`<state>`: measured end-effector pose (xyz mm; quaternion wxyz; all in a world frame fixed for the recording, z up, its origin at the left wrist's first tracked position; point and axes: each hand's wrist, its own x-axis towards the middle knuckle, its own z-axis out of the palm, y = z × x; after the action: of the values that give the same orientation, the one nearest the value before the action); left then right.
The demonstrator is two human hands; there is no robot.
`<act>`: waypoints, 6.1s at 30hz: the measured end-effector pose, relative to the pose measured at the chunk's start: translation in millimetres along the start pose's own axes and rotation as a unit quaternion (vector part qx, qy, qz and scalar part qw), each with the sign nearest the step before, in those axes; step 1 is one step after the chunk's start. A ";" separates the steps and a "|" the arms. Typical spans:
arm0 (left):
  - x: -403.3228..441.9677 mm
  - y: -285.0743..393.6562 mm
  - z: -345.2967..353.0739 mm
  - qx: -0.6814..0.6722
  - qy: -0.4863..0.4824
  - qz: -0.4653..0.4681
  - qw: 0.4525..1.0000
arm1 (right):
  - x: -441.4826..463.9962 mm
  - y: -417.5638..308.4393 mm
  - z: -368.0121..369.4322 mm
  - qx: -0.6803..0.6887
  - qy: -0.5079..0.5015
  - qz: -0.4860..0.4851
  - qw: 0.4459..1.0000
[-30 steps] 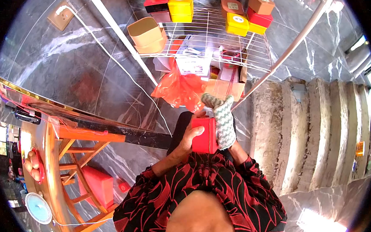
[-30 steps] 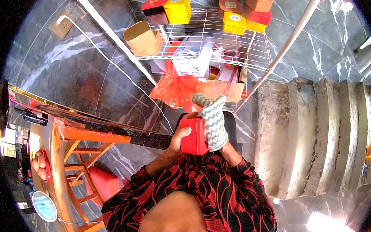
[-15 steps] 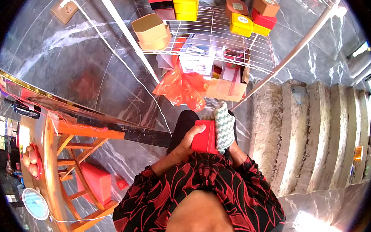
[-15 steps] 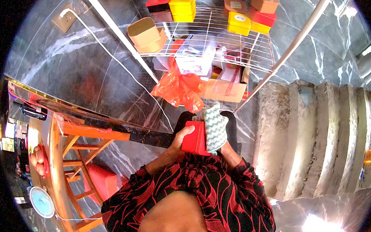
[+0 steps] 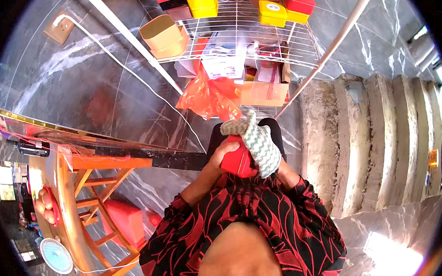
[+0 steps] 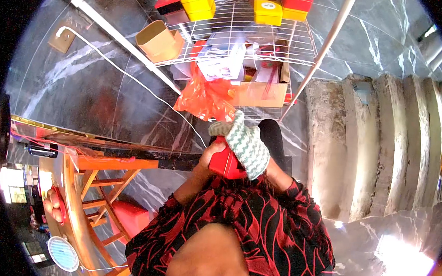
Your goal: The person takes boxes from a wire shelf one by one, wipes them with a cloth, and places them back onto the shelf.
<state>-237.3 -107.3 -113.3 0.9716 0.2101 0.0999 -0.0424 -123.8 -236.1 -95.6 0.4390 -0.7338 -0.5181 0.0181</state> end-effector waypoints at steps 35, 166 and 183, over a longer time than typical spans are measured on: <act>-24.6 -6.2 20.4 0.444 0.043 0.087 0.891 | -56.0 68.7 40.2 0.098 -0.142 0.110 0.979; -0.5 46.2 38.1 0.269 0.055 0.206 0.939 | 29.5 -41.2 -2.4 0.275 0.170 0.103 0.941; -6.9 41.9 38.5 0.243 0.088 0.267 0.929 | -8.5 41.5 -9.6 0.140 0.007 0.212 0.967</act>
<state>-232.1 -85.0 -60.8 0.8537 0.4613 0.1118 0.2143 -92.2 -251.9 -120.9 0.5269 -0.7586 -0.3396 0.1779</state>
